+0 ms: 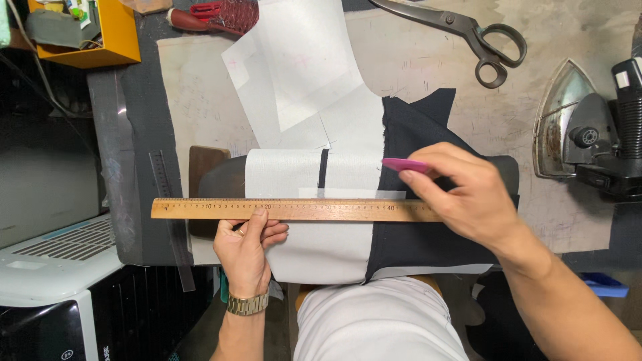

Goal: The person irons a piece of fabric on a stand, presses it with wooden blocks, and then marks the fabric using a ruler and a piece of tailor's chalk.

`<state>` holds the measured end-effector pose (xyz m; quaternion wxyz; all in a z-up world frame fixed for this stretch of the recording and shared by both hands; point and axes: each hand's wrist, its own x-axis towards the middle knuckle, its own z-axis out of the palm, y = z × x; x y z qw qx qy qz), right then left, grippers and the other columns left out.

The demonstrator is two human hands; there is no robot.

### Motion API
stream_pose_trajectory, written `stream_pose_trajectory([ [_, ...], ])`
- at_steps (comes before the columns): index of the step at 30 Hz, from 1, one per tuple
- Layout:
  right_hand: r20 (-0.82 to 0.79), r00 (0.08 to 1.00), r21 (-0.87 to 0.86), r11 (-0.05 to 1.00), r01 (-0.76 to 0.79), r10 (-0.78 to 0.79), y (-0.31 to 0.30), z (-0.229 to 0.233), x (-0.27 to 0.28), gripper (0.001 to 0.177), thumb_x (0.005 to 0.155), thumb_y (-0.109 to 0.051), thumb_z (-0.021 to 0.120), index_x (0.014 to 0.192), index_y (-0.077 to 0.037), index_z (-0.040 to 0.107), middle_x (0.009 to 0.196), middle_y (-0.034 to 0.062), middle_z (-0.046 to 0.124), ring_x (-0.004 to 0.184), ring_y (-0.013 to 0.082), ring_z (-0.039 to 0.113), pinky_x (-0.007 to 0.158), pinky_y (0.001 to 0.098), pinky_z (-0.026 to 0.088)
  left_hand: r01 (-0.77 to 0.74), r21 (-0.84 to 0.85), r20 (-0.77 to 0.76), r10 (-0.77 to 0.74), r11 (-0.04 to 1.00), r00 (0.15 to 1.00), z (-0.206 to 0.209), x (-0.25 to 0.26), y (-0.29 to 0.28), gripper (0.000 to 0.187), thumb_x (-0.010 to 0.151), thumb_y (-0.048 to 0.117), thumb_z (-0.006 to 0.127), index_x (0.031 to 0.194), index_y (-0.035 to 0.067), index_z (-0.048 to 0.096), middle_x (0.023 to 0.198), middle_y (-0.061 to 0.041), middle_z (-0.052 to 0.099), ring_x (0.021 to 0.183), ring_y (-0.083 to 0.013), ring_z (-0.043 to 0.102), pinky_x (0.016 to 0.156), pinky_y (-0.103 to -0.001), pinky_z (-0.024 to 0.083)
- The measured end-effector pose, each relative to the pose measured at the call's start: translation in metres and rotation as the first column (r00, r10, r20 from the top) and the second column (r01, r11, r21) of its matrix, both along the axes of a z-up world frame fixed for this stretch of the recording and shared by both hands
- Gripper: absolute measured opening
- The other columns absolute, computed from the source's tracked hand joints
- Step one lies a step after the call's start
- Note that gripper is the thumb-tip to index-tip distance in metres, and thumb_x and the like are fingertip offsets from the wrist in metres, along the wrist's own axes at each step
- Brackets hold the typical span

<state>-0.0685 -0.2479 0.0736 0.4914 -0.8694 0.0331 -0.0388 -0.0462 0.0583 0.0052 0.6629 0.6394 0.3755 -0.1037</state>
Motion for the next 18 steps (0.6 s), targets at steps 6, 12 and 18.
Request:
stream_pose_trajectory([
  [6,-0.108,0.944,0.068,0.950,-0.305,0.311,0.052,-0.014,0.036,0.017,0.095,-0.009,0.064,0.106,-0.003,0.077,0.092,0.0158,0.076,0.086,0.0314,0.074,0.071,0.0416,0.063,0.004,-0.054,0.034,-0.002,0.999,0.999,-0.009,-0.001,0.004,0.037,0.091,0.003,0.073,0.108,-0.007,0.042,0.074,-0.030,0.071,0.055,-0.0339,0.073,0.049,-0.041,0.064],
  [12,-0.158,0.856,-0.076,0.859,-0.507,0.492,0.105,-0.045,0.058,0.022,0.100,-0.017,0.062,0.110,-0.001,0.074,0.094,0.0179,0.075,0.091,0.0339,0.072,0.074,0.0455,0.061,-0.020,-0.079,0.007,0.021,0.997,1.000,-0.006,0.002,0.002,0.037,0.091,0.003,0.073,0.108,-0.006,0.041,0.074,-0.030,0.071,0.054,-0.0342,0.072,0.048,-0.041,0.064],
  [18,-0.224,0.816,-0.227,0.786,-0.575,0.533,0.137,-0.065,0.071,0.024,0.100,-0.026,0.062,0.111,-0.009,0.076,0.094,0.0101,0.074,0.095,0.0255,0.070,0.071,0.0398,0.062,-0.021,-0.087,-0.002,0.021,0.996,1.000,-0.005,0.003,0.000,0.037,0.090,0.003,0.074,0.107,-0.005,0.042,0.073,-0.028,0.071,0.054,-0.0323,0.073,0.048,-0.040,0.064],
])
